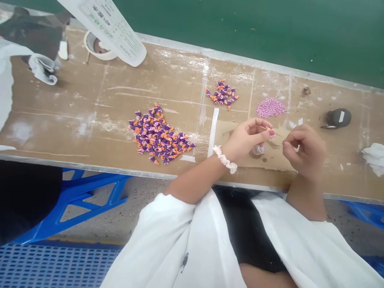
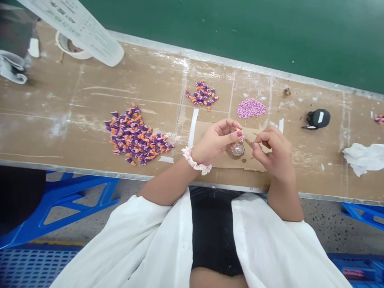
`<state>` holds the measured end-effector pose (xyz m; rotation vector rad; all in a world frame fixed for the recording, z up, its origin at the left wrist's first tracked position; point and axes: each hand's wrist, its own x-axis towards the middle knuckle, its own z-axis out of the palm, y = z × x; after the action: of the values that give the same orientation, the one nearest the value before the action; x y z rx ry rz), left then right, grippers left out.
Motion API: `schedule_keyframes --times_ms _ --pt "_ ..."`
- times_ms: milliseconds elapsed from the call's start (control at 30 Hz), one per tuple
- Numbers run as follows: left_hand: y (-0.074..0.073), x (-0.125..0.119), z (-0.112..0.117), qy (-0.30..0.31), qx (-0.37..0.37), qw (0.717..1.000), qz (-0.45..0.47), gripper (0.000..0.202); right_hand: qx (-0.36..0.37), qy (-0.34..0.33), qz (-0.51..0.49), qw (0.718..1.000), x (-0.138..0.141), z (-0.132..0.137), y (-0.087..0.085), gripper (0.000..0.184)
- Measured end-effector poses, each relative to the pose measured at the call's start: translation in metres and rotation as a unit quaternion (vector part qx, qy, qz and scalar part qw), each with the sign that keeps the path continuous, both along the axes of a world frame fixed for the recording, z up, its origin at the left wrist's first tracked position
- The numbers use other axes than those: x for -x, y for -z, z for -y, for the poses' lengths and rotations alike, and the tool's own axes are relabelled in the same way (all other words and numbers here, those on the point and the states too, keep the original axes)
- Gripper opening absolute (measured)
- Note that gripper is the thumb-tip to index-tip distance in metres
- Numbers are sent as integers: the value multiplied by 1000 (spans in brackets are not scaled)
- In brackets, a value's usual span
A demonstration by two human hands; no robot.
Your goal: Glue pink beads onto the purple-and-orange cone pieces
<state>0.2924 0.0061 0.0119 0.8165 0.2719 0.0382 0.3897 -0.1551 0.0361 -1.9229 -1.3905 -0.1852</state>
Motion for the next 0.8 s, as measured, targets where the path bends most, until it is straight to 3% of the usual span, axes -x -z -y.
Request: schedule_keyframes --times_ms 133,333,567,800 --pt "-1 2 5 47 37 998 -25 51 -48 2 3 999 4 -1 5 22" --pt "-3 2 7 64 66 995 -33 54 -66 -9 62 996 6 -4 4 23" --pt "1 1 7 72 68 994 -35 51 -10 12 51 999 8 -1 4 18" --pt "3 0 7 75 52 995 -37 54 -2 -5 51 999 7 1 5 19"
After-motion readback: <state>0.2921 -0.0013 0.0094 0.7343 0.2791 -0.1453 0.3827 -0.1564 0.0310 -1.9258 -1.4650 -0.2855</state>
